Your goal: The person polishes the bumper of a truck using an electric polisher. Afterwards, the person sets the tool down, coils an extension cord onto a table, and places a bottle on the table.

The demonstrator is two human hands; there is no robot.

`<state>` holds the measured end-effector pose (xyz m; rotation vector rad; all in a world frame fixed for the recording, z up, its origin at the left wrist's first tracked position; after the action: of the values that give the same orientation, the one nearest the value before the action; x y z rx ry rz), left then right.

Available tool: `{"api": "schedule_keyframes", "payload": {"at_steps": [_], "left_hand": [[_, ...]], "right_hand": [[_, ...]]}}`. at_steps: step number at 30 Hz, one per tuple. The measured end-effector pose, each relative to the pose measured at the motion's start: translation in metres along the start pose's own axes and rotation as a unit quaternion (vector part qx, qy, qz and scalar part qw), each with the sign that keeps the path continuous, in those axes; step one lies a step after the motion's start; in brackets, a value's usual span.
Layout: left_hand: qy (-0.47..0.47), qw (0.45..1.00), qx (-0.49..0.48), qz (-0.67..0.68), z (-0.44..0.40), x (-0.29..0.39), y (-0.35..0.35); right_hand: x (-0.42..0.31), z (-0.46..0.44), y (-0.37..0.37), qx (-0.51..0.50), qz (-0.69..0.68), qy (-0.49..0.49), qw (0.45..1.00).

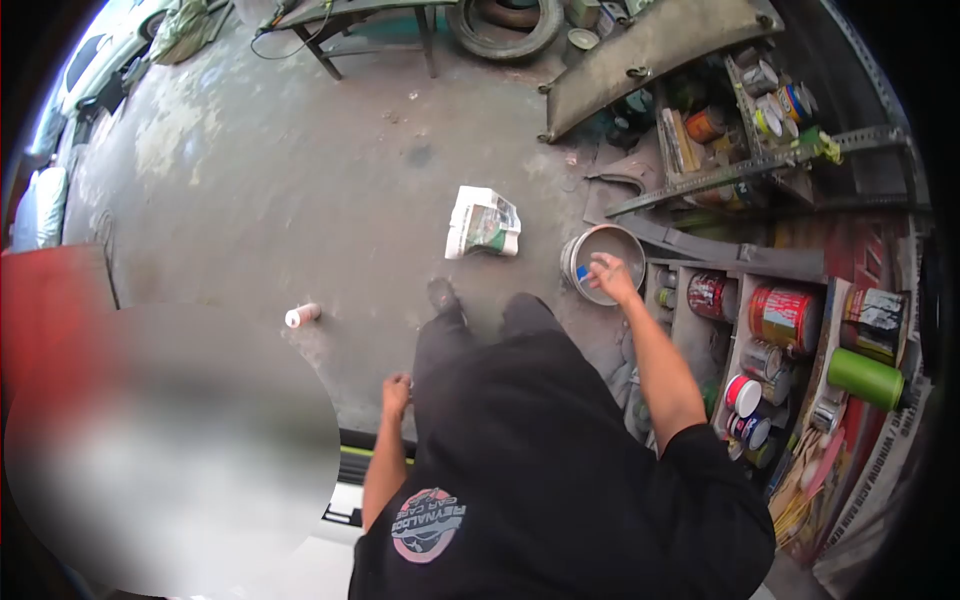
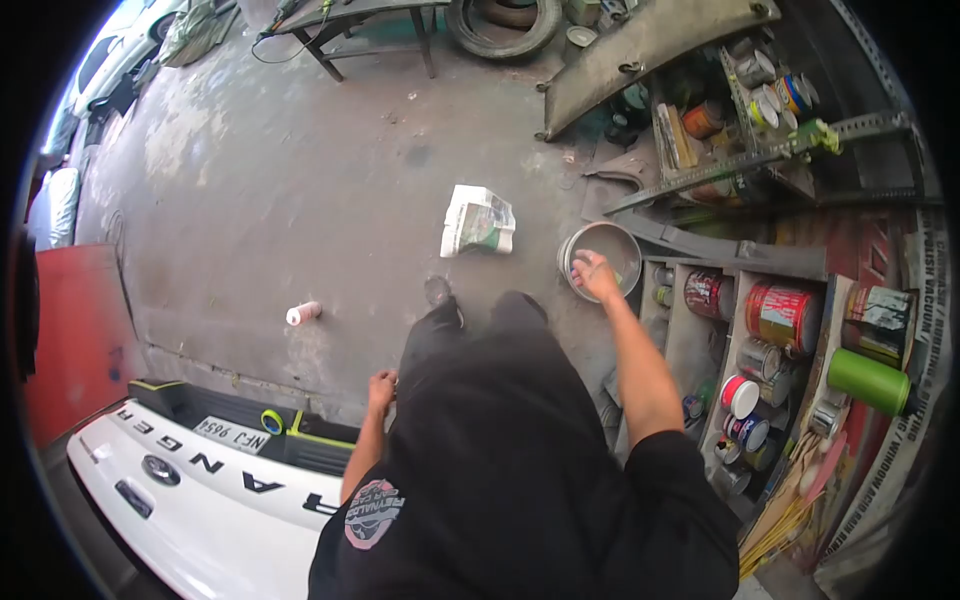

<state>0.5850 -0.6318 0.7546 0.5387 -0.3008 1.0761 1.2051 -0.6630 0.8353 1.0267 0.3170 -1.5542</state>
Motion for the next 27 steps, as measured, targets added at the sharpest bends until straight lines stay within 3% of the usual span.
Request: {"api": "schedule_keyframes", "payload": {"at_steps": [3,7,9,11,13,18,23,27], "left_hand": [[0.018,0.999,-0.02,0.022,-0.066,0.01,0.071],[-0.041,0.997,0.017,0.064,-0.12,0.107,0.14],[-0.072,0.994,0.014,0.08,-0.14,0.149,0.156],[-0.088,0.992,0.011,0.092,-0.146,0.181,0.16],[-0.122,0.985,0.008,0.122,-0.149,0.208,0.16],[-0.115,0.986,-0.072,0.1,-0.177,0.178,0.124],[-0.007,0.995,-0.084,0.051,-0.175,0.109,0.1],[-0.023,0.99,-0.077,0.115,-0.196,0.046,0.099]], "right_hand": [[-0.032,0.023,-0.04,-0.051,0.028,0.011,0.998],[-0.008,0.059,-0.063,-0.064,0.047,0.005,0.997],[0.007,0.08,-0.068,-0.046,0.078,-0.083,0.992],[0.017,0.089,-0.067,-0.051,0.118,-0.081,0.988],[0.02,0.097,-0.071,-0.043,0.115,-0.147,0.981],[-0.033,0.083,-0.077,0.001,0.104,-0.109,0.989],[-0.123,0.066,-0.091,-0.02,0.126,-0.033,0.991],[-0.143,0.033,-0.095,-0.063,0.241,0.04,0.968]]}}
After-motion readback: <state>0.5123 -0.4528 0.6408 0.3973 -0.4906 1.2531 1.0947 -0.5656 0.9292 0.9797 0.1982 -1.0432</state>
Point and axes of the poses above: each hand's wrist, its own z-axis away from the middle knuckle, its own y-axis out of the back of the hand, x = y × z, the point moved 6 cm from there along -z, towards the middle knuckle, and after that the axes turned 2 degrees about -x, right-handed, at the moved point
